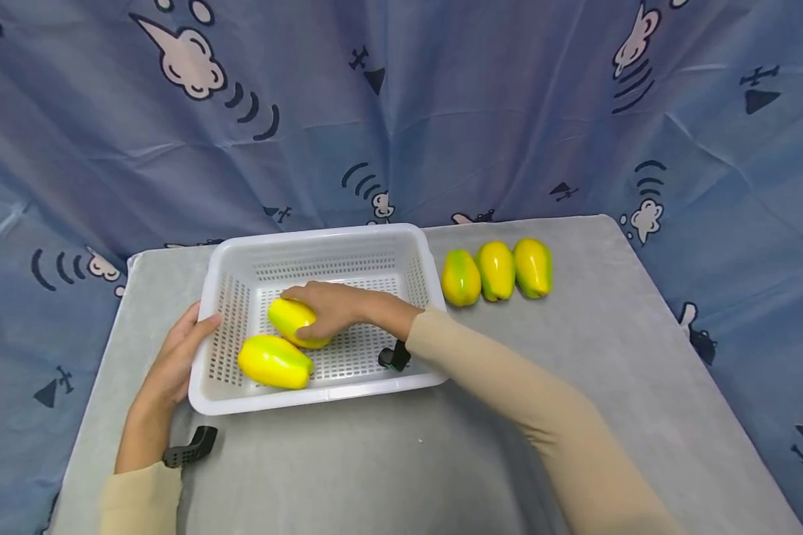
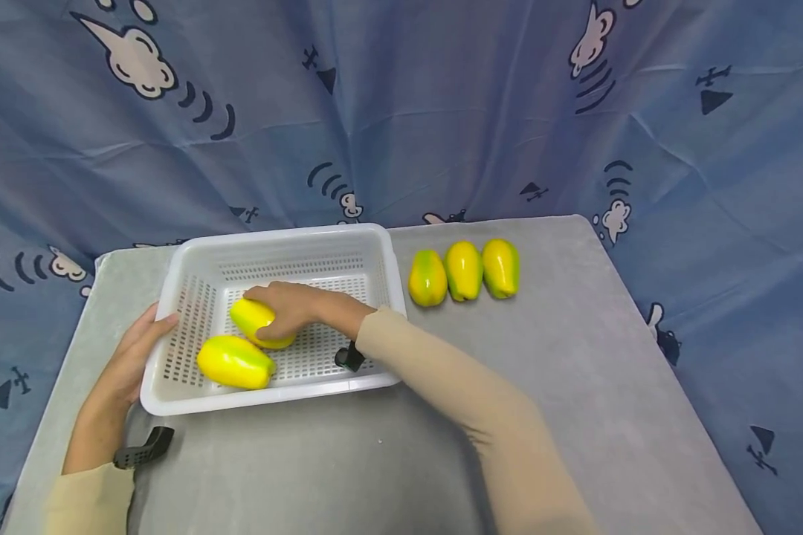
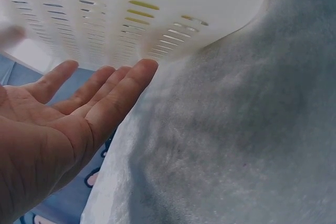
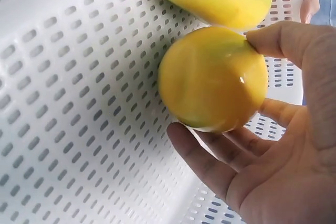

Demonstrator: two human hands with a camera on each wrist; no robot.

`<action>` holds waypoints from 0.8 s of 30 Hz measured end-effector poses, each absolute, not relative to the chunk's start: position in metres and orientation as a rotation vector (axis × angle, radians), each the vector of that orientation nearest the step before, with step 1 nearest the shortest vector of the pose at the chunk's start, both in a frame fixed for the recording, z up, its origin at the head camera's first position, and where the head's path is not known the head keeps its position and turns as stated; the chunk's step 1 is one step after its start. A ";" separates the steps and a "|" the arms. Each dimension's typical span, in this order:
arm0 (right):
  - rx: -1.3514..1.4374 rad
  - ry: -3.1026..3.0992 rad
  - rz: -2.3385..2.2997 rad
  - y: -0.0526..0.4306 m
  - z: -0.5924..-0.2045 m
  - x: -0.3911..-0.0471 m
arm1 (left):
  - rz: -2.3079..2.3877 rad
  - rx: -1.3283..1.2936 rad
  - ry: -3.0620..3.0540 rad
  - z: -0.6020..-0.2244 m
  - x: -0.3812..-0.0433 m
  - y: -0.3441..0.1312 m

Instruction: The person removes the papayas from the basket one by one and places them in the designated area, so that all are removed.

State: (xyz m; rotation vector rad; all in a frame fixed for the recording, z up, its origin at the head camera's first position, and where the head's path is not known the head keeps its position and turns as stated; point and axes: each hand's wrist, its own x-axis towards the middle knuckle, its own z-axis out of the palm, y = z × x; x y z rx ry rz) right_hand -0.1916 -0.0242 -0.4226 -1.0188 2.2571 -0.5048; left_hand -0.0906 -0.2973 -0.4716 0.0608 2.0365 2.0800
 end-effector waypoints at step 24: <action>-1.008 2.318 -0.490 -0.005 -0.409 -0.187 | 2.064 0.039 2.060 -0.471 -0.091 -0.295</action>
